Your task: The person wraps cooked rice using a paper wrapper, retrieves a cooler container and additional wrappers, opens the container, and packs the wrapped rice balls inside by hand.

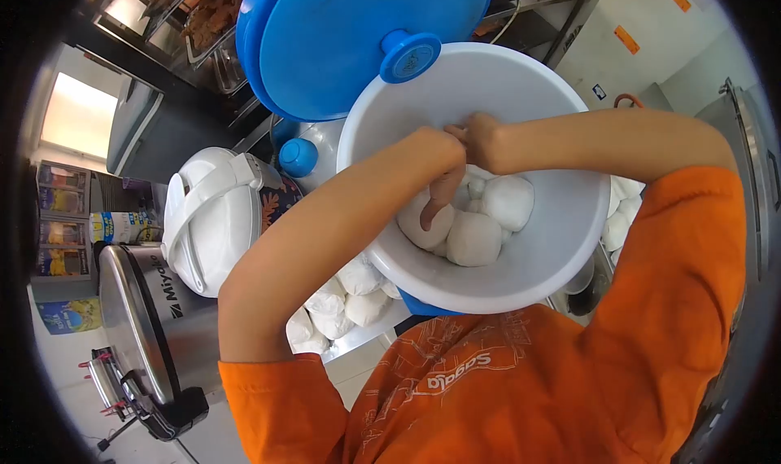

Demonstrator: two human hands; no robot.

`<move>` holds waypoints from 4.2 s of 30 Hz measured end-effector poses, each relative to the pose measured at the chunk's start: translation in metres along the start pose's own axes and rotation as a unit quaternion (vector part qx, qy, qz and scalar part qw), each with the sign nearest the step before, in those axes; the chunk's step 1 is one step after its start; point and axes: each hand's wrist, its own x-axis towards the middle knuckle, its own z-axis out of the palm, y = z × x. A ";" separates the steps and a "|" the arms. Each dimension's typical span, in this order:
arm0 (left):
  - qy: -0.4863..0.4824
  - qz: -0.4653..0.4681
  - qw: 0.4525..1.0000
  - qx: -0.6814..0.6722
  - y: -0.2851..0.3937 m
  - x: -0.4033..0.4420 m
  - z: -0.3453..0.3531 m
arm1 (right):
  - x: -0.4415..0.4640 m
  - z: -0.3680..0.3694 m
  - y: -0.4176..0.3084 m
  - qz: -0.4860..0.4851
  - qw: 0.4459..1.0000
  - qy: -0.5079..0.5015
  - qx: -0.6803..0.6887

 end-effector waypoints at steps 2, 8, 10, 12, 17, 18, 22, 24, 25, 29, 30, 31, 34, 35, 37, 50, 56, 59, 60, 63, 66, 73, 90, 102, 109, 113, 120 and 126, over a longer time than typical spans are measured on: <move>-0.021 -0.005 0.999 0.025 0.001 0.008 -0.002 | 0.016 -0.005 -0.003 -0.024 0.996 0.073 -0.055; 0.026 0.045 0.996 0.070 -0.008 0.041 0.003 | 0.011 0.004 0.001 -0.079 0.991 0.037 0.098; 0.042 0.052 0.995 0.080 -0.004 0.037 0.005 | 0.002 0.007 0.002 -0.070 0.987 0.023 0.142; 0.040 0.055 0.994 0.081 -0.002 0.028 0.005 | -0.011 0.004 0.006 -0.083 0.985 0.001 0.150; 0.059 0.059 0.994 0.066 -0.002 0.011 0.005 | -0.015 0.040 -0.014 -0.054 0.991 0.124 0.004; 0.058 0.056 0.995 0.067 -0.002 0.010 0.005 | -0.013 0.043 -0.017 -0.051 0.996 0.064 -0.045; 0.042 0.039 0.995 0.087 0.005 0.001 0.001 | -0.026 -0.009 -0.022 -0.037 0.987 -0.080 -0.134; 0.036 0.024 0.995 0.093 0.006 -0.008 0.001 | -0.032 -0.016 -0.018 -0.026 0.992 -0.047 -0.114; 0.037 0.020 0.995 0.091 0.008 -0.009 -0.001 | -0.036 -0.018 -0.013 -0.019 0.996 -0.004 -0.091; 0.095 0.045 0.993 0.052 -0.002 -0.008 -0.003 | -0.083 -0.042 0.016 0.014 0.978 0.186 0.092; 0.097 0.027 0.994 0.033 -0.007 0.010 -0.002 | -0.111 -0.057 0.030 0.030 0.946 0.249 0.206; 0.102 0.010 0.995 0.016 -0.013 0.038 -0.001 | -0.137 -0.061 0.044 0.012 0.892 0.314 0.324; 0.247 0.011 0.961 -0.122 -0.007 0.049 0.001 | -0.218 -0.053 0.074 0.054 0.754 0.379 0.533; 0.310 0.019 0.932 -0.186 -0.003 0.047 0.003 | -0.222 -0.051 0.066 0.200 0.690 0.457 0.525; 0.297 0.112 0.936 -0.151 0.003 0.048 0.004 | -0.233 -0.001 0.072 0.329 0.651 0.461 0.506; 0.422 0.151 0.863 -0.232 -0.026 -0.026 0.013 | -0.160 0.347 -0.028 0.479 0.626 0.242 0.566; 0.658 0.230 0.657 -0.285 -0.021 -0.058 0.071 | -0.209 0.298 -0.021 0.423 0.324 0.248 0.809; 0.707 0.197 0.611 -0.296 -0.027 -0.049 0.072 | -0.242 0.194 0.015 0.350 0.415 0.407 0.735; 0.720 0.182 0.601 -0.295 -0.029 -0.044 0.069 | -0.252 0.141 0.024 0.280 0.448 0.411 0.742; 0.736 0.209 0.542 -0.346 -0.026 -0.037 0.055 | -0.245 0.035 0.040 0.045 0.566 0.426 0.705; 0.725 0.203 0.503 -0.425 -0.031 -0.040 0.056 | -0.191 -0.038 0.041 -0.129 0.758 0.332 0.546; 0.740 0.165 0.518 -0.396 -0.031 -0.038 0.061 | -0.044 -0.045 -0.014 -0.043 0.925 0.267 0.266; 0.721 0.149 0.575 -0.357 -0.031 -0.034 0.061 | -0.012 -0.029 -0.024 -0.131 0.909 0.023 0.394; 0.725 0.159 0.573 -0.347 -0.033 -0.033 0.060 | 0.018 -0.048 0.007 -0.253 0.922 -0.056 0.287; 0.719 0.143 0.585 -0.347 -0.033 -0.033 0.060 | 0.024 -0.043 -0.002 -0.270 0.936 -0.069 0.216; 0.718 0.148 0.587 -0.343 -0.034 -0.033 0.061 | 0.016 -0.038 -0.010 -0.227 0.951 -0.017 0.211; 0.718 0.159 0.584 -0.343 -0.032 -0.037 0.064 | -0.141 -0.078 0.038 -0.012 0.876 0.188 0.444; 0.654 0.210 0.665 -0.292 -0.024 -0.040 0.064 | -0.255 0.032 0.055 0.230 0.656 0.399 0.599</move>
